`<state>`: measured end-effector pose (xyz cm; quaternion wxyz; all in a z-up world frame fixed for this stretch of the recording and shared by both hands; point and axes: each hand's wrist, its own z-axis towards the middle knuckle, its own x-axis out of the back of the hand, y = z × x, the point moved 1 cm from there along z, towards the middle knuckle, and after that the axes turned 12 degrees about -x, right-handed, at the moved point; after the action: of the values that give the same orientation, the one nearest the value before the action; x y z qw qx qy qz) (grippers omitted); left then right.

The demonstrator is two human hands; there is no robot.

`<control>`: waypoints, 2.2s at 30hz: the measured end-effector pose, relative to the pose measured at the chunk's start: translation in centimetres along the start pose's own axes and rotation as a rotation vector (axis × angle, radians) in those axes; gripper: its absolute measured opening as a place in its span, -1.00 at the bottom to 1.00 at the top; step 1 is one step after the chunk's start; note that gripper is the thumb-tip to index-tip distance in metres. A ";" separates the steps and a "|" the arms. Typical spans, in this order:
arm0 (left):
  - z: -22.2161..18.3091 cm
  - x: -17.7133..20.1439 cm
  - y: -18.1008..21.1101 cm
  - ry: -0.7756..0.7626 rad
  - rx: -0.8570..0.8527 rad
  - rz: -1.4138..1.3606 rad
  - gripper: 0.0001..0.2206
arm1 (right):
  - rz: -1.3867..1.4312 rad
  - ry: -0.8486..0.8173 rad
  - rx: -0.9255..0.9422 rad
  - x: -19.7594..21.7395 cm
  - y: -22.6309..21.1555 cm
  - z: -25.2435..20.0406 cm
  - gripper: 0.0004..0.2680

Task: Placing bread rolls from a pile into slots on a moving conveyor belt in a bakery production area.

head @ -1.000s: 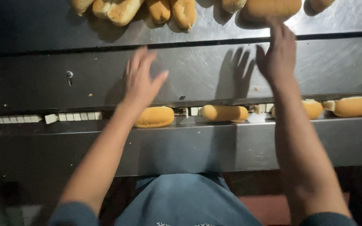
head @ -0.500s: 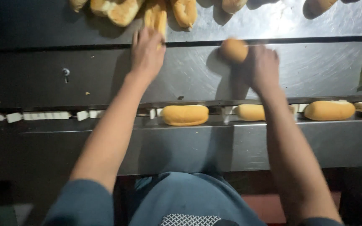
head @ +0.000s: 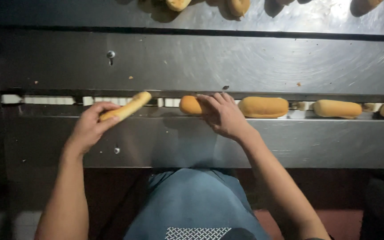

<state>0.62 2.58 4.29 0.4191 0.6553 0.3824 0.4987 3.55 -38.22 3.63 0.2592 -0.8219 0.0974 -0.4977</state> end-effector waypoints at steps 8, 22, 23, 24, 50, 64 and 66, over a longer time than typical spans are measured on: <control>4.9 -5.3 -7.1 -0.316 -0.181 0.648 -0.64 | -0.142 0.024 -0.100 -3.1 6.0 -0.1 -0.52; 21.1 -13.8 8.8 -0.020 -0.333 0.602 -0.57 | 0.214 0.780 -0.125 11.0 17.2 7.1 -0.72; 23.4 -14.4 9.1 0.004 -0.287 0.616 -0.50 | 0.327 0.728 -0.281 12.5 18.2 9.3 -0.62; 25.6 -14.9 9.3 0.027 -0.242 0.630 -0.42 | 0.438 0.668 -0.435 14.0 19.1 11.6 -0.52; 9.4 -6.6 -4.8 0.297 0.361 -0.511 -0.67 | 0.205 0.515 -0.160 5.5 16.0 7.9 -0.61; 7.2 -11.0 2.4 0.335 0.099 -0.584 -0.49 | -0.148 0.114 -0.196 -2.4 4.8 -1.0 -0.40; 6.5 -13.9 2.1 0.236 0.173 -0.696 -0.64 | 0.343 0.275 -0.225 -0.5 2.8 -2.2 -0.55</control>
<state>4.21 -12.03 0.66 0.4596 0.4572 0.6685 0.3644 1.61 -41.11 2.58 0.2311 -0.7417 0.3247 -0.5395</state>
